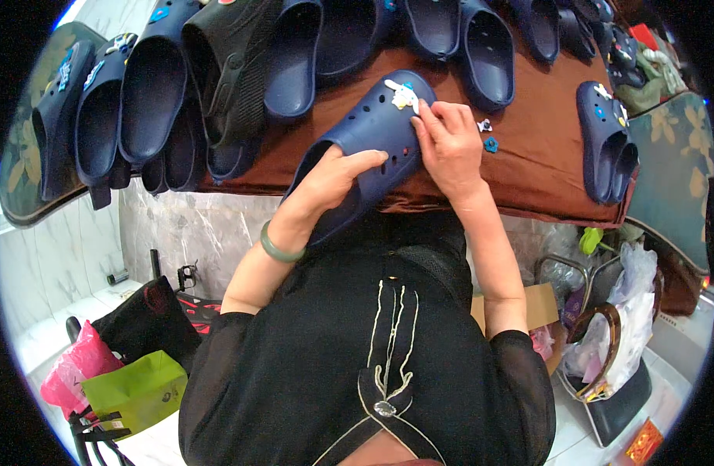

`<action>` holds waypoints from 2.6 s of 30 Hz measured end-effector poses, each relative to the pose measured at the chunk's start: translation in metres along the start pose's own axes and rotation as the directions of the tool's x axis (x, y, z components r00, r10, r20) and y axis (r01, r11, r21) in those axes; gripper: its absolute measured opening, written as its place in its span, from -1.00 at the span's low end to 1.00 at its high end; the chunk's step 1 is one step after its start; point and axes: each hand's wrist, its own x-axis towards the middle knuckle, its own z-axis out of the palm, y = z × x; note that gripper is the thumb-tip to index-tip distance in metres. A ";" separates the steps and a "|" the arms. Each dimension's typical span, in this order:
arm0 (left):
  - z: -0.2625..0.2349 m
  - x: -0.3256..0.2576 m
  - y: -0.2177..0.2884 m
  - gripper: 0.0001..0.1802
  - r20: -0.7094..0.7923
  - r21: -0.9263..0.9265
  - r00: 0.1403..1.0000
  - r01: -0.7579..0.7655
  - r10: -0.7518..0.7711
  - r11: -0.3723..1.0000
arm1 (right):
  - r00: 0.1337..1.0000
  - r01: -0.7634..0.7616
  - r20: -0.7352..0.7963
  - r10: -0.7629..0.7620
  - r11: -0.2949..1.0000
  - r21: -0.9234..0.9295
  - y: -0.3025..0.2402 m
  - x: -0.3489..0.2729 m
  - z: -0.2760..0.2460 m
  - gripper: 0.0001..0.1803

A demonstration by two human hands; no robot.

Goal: Attaching decorative charms and accessories to the holes of rubber clogs.

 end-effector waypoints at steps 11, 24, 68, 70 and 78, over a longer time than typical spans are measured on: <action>-0.002 -0.003 0.004 -0.61 -0.040 -0.006 0.999 0.032 -0.033 0.999 | 0.982 -0.165 -0.096 0.162 0.986 -0.021 0.033 -0.027 -0.020 -0.80; 0.001 -0.004 0.001 -0.54 -0.036 -0.034 0.999 -0.007 0.006 0.999 | 0.813 -0.582 0.061 0.579 0.803 0.130 0.058 -0.075 -0.045 -0.76; -0.006 -0.006 -0.005 -0.58 0.011 0.141 0.992 -0.127 0.127 0.982 | 0.750 0.422 0.538 -0.385 0.905 0.058 -0.030 0.082 -0.010 -0.79; -0.002 -0.007 -0.003 -0.57 -0.021 0.161 0.986 -0.163 0.168 0.973 | 0.790 0.431 0.475 -0.387 0.902 0.019 -0.033 0.075 -0.003 -0.89; 0.002 -0.012 0.012 -0.53 -0.114 0.152 0.994 0.017 0.000 0.988 | 0.988 0.096 0.109 -0.112 0.985 0.142 -0.009 0.027 0.000 -0.80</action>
